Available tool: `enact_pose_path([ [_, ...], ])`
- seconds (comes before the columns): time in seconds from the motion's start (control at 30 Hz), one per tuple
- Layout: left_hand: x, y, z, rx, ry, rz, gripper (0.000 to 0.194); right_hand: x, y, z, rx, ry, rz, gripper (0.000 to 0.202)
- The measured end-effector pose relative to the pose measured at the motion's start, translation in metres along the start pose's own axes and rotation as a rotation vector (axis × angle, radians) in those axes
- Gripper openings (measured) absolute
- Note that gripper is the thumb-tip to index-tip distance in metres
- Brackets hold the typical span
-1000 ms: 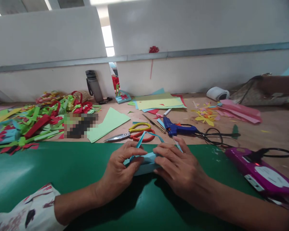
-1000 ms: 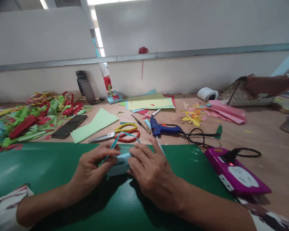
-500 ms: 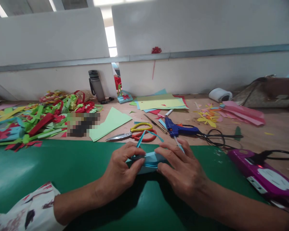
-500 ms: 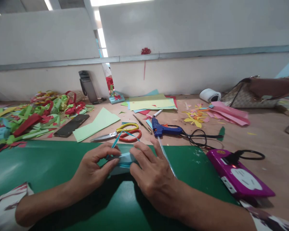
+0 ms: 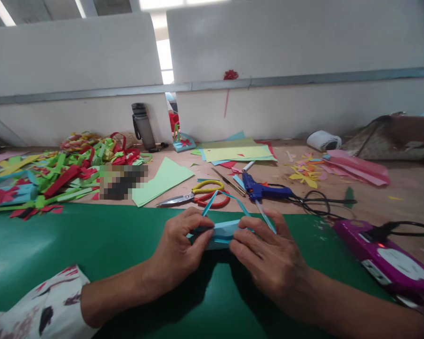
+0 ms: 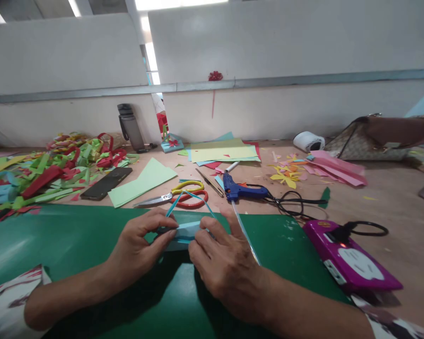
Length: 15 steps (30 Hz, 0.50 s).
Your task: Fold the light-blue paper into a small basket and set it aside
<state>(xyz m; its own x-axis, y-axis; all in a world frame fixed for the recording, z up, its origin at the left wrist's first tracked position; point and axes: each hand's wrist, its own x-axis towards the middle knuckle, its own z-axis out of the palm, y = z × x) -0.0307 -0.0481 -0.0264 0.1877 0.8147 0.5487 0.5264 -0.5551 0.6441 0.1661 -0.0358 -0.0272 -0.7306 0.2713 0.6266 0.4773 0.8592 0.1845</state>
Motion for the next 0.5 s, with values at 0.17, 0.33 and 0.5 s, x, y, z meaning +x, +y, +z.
enact_pose_path([
  [0.17, -0.0011, -0.0033, -0.0003, -0.002, -0.018, 0.082, 0.012, 0.0053, -0.0017, -0.0044, -0.059, 0.007, 0.042, 0.039],
  [0.33, -0.0021, -0.0076, -0.0017, 0.043, -0.057, 0.118, 0.016, 0.0058, -0.0042, -0.0062, -0.163, 0.016, 0.096, 0.043],
  [0.5, -0.0028, -0.0083, -0.003, 0.078, -0.076, 0.117, 0.015, 0.0042, -0.0029, -0.0095, -0.198, 0.013, 0.118, 0.043],
])
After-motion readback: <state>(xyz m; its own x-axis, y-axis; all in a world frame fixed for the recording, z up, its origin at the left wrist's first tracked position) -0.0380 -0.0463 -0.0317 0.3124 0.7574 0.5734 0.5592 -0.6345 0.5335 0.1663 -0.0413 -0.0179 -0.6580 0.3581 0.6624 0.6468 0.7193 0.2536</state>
